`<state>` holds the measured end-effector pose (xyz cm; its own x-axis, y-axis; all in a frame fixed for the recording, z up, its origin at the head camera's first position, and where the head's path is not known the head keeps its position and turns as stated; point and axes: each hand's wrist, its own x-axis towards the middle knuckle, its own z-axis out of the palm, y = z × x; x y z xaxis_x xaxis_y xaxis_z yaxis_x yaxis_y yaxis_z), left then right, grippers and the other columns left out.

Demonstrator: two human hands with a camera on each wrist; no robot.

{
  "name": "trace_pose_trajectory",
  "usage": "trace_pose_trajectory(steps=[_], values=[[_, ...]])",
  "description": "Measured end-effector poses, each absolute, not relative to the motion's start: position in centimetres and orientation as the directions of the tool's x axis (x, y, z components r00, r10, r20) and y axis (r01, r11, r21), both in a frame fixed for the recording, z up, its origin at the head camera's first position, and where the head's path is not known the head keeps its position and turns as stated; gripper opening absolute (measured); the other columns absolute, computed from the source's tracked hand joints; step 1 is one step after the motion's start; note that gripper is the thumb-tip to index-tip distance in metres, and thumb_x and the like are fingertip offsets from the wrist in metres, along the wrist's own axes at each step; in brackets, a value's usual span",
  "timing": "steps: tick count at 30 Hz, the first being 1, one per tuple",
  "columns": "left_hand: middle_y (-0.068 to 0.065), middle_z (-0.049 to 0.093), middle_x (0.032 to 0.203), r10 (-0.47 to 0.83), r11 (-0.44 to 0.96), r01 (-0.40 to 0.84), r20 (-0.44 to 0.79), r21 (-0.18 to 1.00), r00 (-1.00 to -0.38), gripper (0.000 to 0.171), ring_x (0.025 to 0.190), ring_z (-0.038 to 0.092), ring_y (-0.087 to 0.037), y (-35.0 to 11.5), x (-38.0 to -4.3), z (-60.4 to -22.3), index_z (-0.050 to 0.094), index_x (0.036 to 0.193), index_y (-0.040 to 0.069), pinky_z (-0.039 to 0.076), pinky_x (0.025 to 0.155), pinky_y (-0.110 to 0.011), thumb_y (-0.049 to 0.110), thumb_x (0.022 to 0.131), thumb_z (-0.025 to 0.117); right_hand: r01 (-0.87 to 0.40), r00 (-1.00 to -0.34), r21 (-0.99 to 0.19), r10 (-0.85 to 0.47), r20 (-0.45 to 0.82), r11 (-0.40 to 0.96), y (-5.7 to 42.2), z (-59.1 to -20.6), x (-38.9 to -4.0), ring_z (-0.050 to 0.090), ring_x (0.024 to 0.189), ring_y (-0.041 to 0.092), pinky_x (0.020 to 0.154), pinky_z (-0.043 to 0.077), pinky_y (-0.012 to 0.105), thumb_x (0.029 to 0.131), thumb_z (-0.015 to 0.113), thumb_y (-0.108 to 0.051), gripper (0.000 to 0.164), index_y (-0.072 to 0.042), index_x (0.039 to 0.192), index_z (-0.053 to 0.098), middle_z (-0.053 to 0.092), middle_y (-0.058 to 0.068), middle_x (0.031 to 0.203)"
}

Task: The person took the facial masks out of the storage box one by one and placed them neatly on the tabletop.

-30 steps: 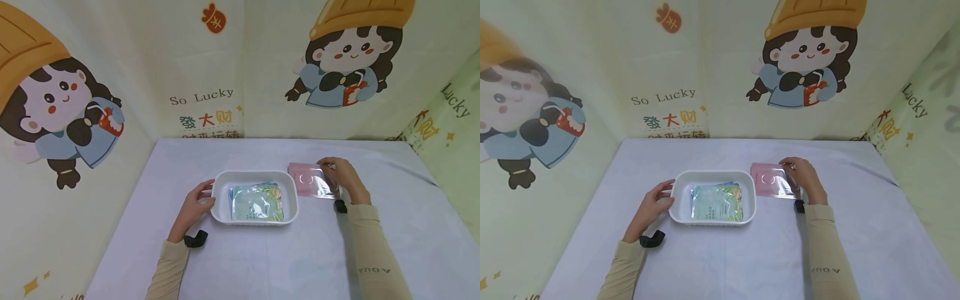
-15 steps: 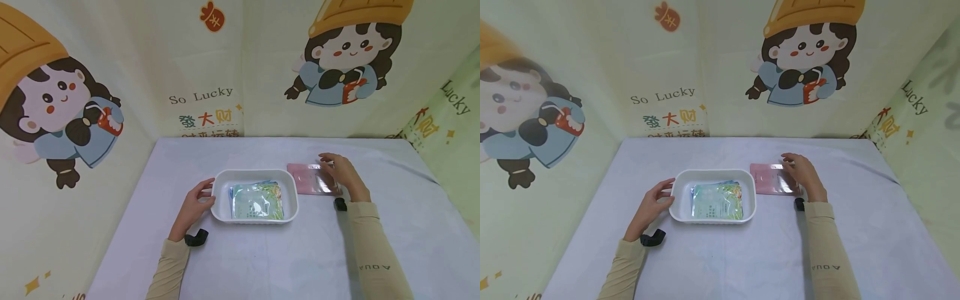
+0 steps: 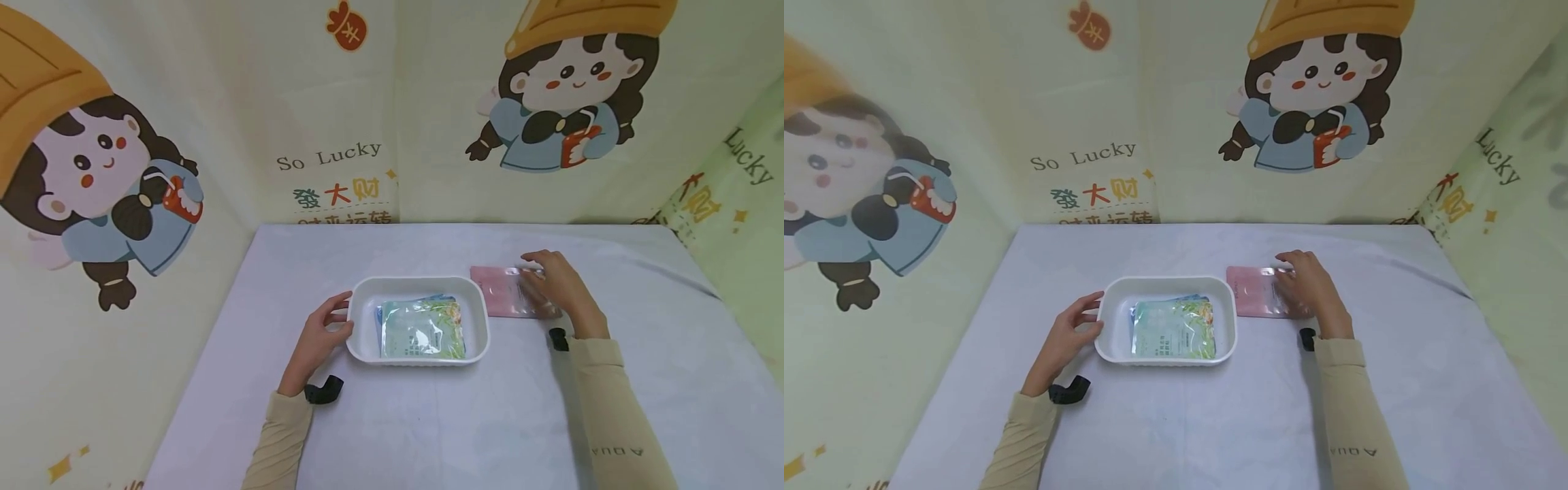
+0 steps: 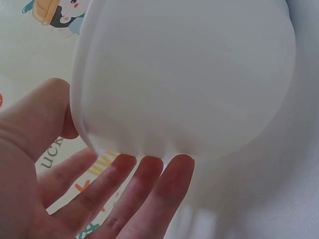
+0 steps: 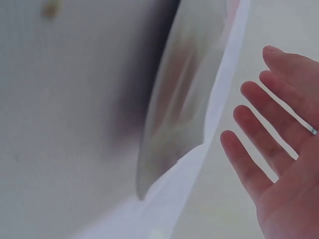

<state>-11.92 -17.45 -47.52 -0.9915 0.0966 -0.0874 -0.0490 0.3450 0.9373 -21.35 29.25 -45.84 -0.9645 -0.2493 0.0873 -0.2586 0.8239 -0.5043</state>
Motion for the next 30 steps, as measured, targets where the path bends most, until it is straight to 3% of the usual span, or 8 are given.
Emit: trace_pose_trajectory(steps=[30], values=[[-0.008,0.054,0.138,0.078,0.355,-0.059,-0.092,0.933,-0.993,0.058,0.119,0.059,-0.03,-17.1,-11.8,-47.7,0.05,0.145,0.025,0.055,0.093,-0.046,0.013,0.09,0.067,-0.402,-0.915,-0.485,-0.355,0.189,0.777,23.1,-44.0,-17.0,0.05,0.125,0.039,0.105,0.041,0.058,0.095,0.063,-0.009,0.035,0.001,0.128,0.059,0.059,0.018,0.128]])
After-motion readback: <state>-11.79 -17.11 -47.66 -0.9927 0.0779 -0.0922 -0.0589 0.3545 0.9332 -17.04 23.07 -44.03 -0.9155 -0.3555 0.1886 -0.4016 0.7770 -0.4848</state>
